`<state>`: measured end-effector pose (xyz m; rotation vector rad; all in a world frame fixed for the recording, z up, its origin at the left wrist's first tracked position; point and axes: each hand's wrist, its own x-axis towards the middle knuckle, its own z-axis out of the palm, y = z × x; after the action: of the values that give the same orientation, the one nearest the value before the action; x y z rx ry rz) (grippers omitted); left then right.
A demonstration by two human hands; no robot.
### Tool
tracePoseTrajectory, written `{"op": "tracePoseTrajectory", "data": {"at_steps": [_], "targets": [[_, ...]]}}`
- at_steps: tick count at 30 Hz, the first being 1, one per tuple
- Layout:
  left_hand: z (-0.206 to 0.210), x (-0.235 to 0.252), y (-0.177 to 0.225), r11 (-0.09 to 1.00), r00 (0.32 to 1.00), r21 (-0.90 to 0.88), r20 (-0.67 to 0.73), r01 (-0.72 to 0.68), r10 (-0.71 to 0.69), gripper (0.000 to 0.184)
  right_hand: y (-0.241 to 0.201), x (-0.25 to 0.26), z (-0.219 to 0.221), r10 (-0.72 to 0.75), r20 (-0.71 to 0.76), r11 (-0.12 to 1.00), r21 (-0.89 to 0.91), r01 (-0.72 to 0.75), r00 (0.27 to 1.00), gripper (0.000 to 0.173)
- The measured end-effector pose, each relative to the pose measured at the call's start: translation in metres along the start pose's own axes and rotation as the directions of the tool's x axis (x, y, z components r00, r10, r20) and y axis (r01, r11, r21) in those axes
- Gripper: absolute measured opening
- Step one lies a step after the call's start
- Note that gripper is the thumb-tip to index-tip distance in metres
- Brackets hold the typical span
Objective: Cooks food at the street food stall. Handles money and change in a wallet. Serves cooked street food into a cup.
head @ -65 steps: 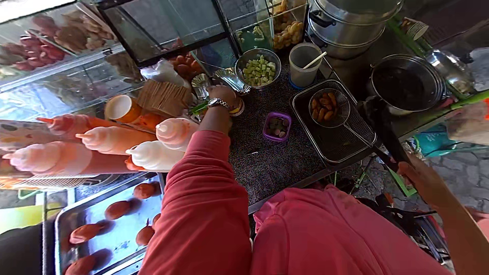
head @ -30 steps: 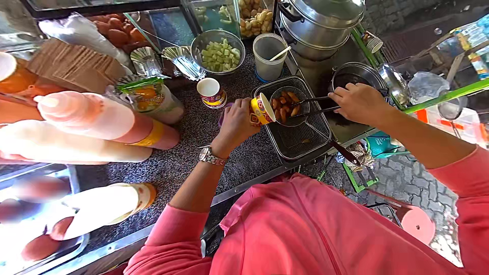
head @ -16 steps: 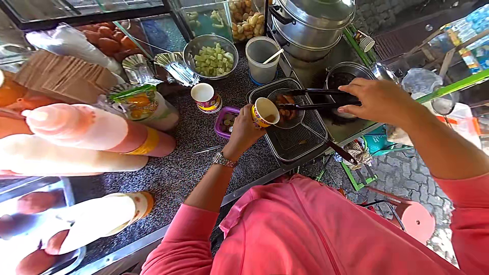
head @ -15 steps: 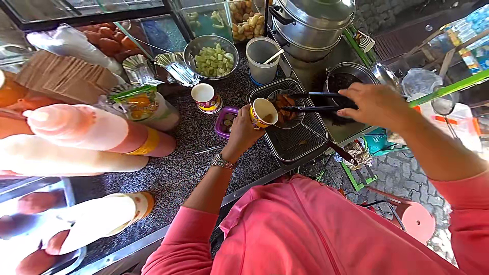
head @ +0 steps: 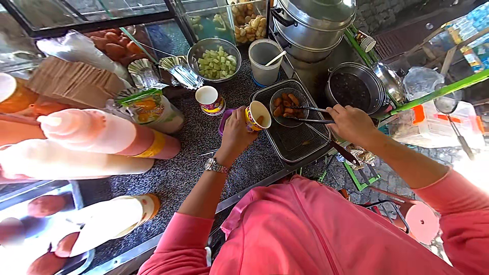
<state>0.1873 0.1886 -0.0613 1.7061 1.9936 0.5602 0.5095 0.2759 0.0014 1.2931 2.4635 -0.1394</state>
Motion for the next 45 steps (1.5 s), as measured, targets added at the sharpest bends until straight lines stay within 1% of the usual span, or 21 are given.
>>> {"op": "tracePoseTrajectory", "data": {"at_steps": [3, 5, 7, 9, 11, 13, 15, 17, 19, 21, 23, 24, 27, 32, 36, 39, 41, 43, 45], "targets": [[-0.002, 0.008, 0.004, 0.997, 0.999, 0.057, 0.029, -0.042, 0.04, 0.08, 0.013, -0.013, -0.028, -0.037, -0.048, 0.998, 0.045, 0.039, 0.998, 0.052], [-0.004, 0.013, 0.008, 0.996, 0.997, 0.074, 0.059, -0.057, 0.053, 0.08, 0.023, -0.021, -0.045, -0.109, -0.135, 0.991, 0.066, 0.119, 0.985, 0.05], [-0.005, 0.019, 0.012, 0.995, 0.993, 0.071, 0.094, -0.072, 0.066, 0.079, 0.023, -0.026, -0.062, -0.183, -0.199, 0.978, 0.064, 0.2, 0.963, 0.05], [-0.001, 0.022, 0.015, 0.995, 0.99, 0.028, 0.111, -0.095, 0.092, 0.079, 0.014, -0.025, -0.074, -0.243, -0.222, 0.965, 0.049, 0.259, 0.944, 0.051], [0.002, 0.022, 0.02, 0.994, 0.988, -0.047, 0.114, -0.103, 0.107, 0.08, 0.005, -0.022, -0.081, -0.279, -0.211, 0.955, 0.046, 0.294, 0.937, 0.056], [0.006, 0.021, 0.019, 0.991, 0.991, -0.103, 0.098, -0.083, 0.093, 0.081, 0.008, -0.021, -0.087, -0.275, -0.205, 0.952, 0.077, 0.295, 0.939, 0.06], [0.011, 0.019, 0.009, 0.985, 0.995, -0.146, 0.04, -0.087, 0.093, 0.082, 0.019, -0.026, -0.09, -0.216, -0.218, 0.956, 0.152, 0.251, 0.952, 0.062], [0.014, 0.014, 0.001, 0.984, 0.998, -0.166, 0.01, -0.067, 0.07, 0.084, 0.027, -0.03, -0.082, -0.107, -0.201, 0.973, 0.181, 0.144, 0.974, 0.061], [0.015, 0.01, -0.002, 0.985, 0.999, -0.168, 0.005, -0.036, 0.037, 0.083, 0.024, -0.025, -0.06, 0.038, -0.112, 0.987, 0.157, -0.021, 0.993, 0.06], [0.016, 0.006, -0.004, 0.986, 0.999, -0.163, -0.007, -0.037, 0.036, 0.081, 0.016, -0.008, -0.032, 0.146, 0.001, 0.983, 0.11, -0.146, 0.989, 0.063], [0.013, 0.0, -0.003, 0.986, 0.997, -0.152, -0.028, -0.073, 0.07, 0.08, 0.01, 0.011, -0.005, 0.179, 0.043, 0.976, 0.117, -0.183, 0.983, 0.066], [0.011, -0.003, -0.003, 0.986, 0.996, -0.142, -0.037, -0.089, 0.085, 0.079, 0.008, 0.018, 0.006, 0.176, 0.04, 0.975, 0.131, -0.18, 0.984, 0.066], [0.007, -0.004, 0.0, 0.99, 0.996, -0.115, -0.04, -0.087, 0.083, 0.08, 0.0, 0.027, 0.019, 0.15, 0.018, 0.978, 0.145, -0.151, 0.989, 0.058], [0.006, 0.003, 0.001, 0.997, 0.999, -0.073, -0.023, -0.03, 0.028, 0.078, -0.005, 0.035, 0.025, 0.102, 0.025, 0.988, 0.118, -0.104, 0.995, 0.055], [0.004, 0.002, 0.002, 0.998, 1.0, -0.055, -0.011, -0.018, 0.017, 0.079, 0.003, 0.034, 0.018, 0.075, -0.017, 0.989, 0.131, -0.072, 0.997, 0.052], [0.003, 0.006, 0.001, 1.0, 1.0, -0.023, 0.012, 0.008, -0.007, 0.08, 0.012, 0.022, 0.001, 0.041, -0.058, 0.993, 0.114, -0.034, 0.997, 0.051], [0.001, 0.009, 0.002, 1.0, 0.999, 0.004, 0.031, 0.015, -0.015, 0.081, 0.018, 0.01, -0.019, -0.019, -0.126, 0.996, 0.088, 0.031, 0.992, 0.049], [0.001, 0.012, 0.001, 1.0, 1.0, 0.03, 0.025, -0.005, 0.004, 0.08, 0.021, 0.0, -0.042, -0.12, -0.203, 0.991, 0.026, 0.128, 0.972, 0.048], [0.002, 0.015, 0.003, 0.999, 0.999, 0.03, 0.025, -0.037, 0.037, 0.078, 0.016, -0.008, -0.065, -0.254, -0.27, 0.967, -0.07, 0.244, 0.929, 0.046]]}}
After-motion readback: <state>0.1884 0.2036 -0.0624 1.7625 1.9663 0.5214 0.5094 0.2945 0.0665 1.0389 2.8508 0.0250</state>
